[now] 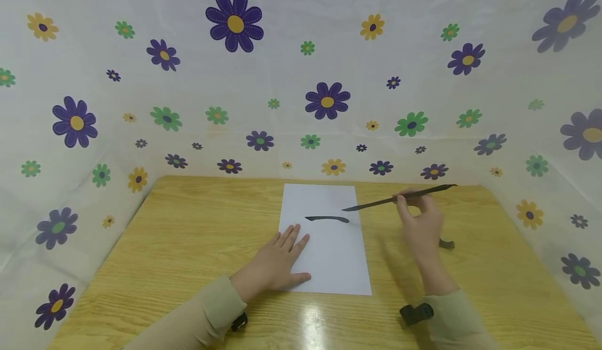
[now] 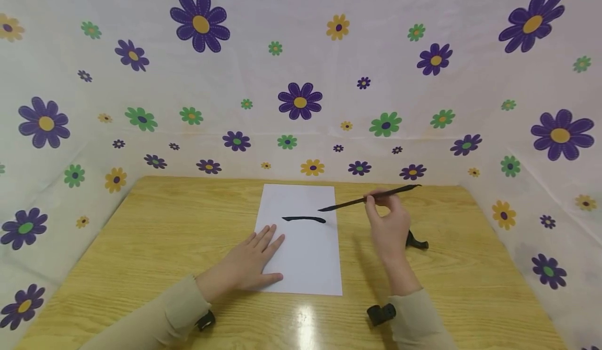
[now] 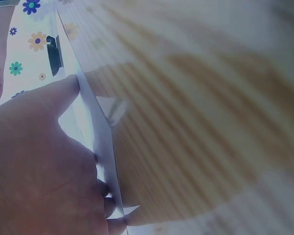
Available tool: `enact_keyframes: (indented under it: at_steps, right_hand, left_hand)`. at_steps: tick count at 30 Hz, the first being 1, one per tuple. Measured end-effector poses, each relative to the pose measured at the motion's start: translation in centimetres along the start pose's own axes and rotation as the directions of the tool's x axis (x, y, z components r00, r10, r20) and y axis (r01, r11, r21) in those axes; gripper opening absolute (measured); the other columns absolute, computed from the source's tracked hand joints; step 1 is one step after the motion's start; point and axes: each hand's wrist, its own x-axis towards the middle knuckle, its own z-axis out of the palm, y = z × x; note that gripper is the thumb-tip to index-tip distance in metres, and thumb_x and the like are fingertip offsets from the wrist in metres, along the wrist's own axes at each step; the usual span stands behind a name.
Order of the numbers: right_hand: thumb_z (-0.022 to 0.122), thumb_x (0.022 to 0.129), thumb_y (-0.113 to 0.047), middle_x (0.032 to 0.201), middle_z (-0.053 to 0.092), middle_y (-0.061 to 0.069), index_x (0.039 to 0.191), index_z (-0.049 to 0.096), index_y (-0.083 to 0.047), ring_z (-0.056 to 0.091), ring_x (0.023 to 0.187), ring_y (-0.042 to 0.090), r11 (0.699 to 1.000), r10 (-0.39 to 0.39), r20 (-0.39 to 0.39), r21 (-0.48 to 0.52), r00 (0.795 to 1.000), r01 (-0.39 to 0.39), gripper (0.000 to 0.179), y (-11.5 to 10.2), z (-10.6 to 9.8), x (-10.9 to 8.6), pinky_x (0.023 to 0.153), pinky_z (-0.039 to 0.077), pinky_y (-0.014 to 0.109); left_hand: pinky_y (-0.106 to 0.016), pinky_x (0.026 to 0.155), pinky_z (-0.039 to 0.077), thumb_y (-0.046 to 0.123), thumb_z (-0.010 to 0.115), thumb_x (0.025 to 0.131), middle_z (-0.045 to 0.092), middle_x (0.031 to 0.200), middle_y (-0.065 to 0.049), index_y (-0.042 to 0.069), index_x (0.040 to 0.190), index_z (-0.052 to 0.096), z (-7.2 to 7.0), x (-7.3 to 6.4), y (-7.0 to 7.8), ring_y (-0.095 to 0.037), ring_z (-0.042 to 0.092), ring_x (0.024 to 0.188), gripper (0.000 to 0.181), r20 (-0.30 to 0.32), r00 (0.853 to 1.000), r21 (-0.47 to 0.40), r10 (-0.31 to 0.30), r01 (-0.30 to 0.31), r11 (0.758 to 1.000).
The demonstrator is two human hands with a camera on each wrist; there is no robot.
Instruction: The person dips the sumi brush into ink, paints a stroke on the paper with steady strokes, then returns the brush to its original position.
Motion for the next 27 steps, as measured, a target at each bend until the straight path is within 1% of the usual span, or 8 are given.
enact_keyframes:
  at_steps: [6,10,14,20,24,27]
  right_hand:
    - [0.067,0.094,0.011,0.092,0.067,-0.032,0.1,0.071,0.014,0.063,0.08,-0.015,0.997,-0.073,-0.027,0.033,0.997,0.074,0.008,-0.2,-0.8,0.8,0.081,0.051,0.007]
    - [0.066,0.091,0.014,0.093,0.068,-0.032,0.099,0.069,0.016,0.064,0.08,-0.015,0.993,-0.109,-0.044,0.032,0.993,0.11,0.009,-0.3,-1.3,1.0,0.081,0.052,0.006]
    - [0.065,0.09,0.014,0.092,0.067,-0.034,0.097,0.07,0.017,0.063,0.08,-0.016,0.989,-0.149,-0.077,0.016,0.986,0.15,0.009,-0.3,-1.8,1.2,0.08,0.051,0.005]
    - [0.067,0.091,0.014,0.093,0.066,-0.033,0.097,0.072,0.015,0.061,0.083,-0.016,0.988,-0.156,-0.093,-0.033,0.983,0.154,0.009,-0.6,-2.7,1.5,0.084,0.049,0.006]
    - [0.067,0.09,0.015,0.094,0.067,-0.032,0.098,0.072,0.016,0.061,0.084,-0.015,0.988,-0.154,-0.106,-0.035,0.982,0.151,0.01,-0.6,-3.2,1.7,0.084,0.049,0.007]
    - [0.067,0.091,0.014,0.094,0.067,-0.034,0.099,0.073,0.016,0.061,0.084,-0.016,0.987,-0.159,-0.121,-0.044,0.98,0.155,0.01,-0.8,-3.7,1.8,0.085,0.047,0.007]
  left_hand:
    - [-0.049,0.135,0.022,0.067,0.053,0.103,0.012,0.179,-0.017,0.015,0.171,0.022,0.1,0.1,0.0,-0.032,0.015,0.167,0.09,0.0,1.0,-0.003,-0.002,0.002,1.0]
    - [-0.049,0.135,0.023,0.067,0.053,0.103,0.012,0.179,-0.017,0.015,0.171,0.022,0.1,0.1,0.0,-0.032,0.015,0.167,0.091,-0.006,1.0,0.001,0.0,0.0,1.0]
    - [-0.05,0.135,0.023,0.067,0.053,0.103,0.012,0.179,-0.017,0.015,0.171,0.022,0.2,0.1,0.0,-0.033,0.015,0.167,0.091,-0.009,1.0,0.005,0.003,-0.003,1.0]
    - [-0.05,0.135,0.024,0.067,0.053,0.103,0.012,0.179,-0.017,0.015,0.171,0.023,0.2,0.1,0.0,-0.033,0.015,0.167,0.091,-0.008,1.0,0.007,0.003,-0.003,1.0]
    - [-0.05,0.135,0.023,0.068,0.053,0.103,0.012,0.179,-0.017,0.015,0.171,0.022,0.2,0.1,0.0,-0.033,0.015,0.167,0.091,-0.006,1.0,0.01,0.004,-0.004,1.0]
    - [-0.05,0.135,0.023,0.068,0.052,0.103,0.011,0.179,-0.017,0.016,0.171,0.022,0.2,0.0,0.0,-0.033,0.015,0.167,0.091,-0.005,1.0,0.014,0.004,-0.004,1.0]
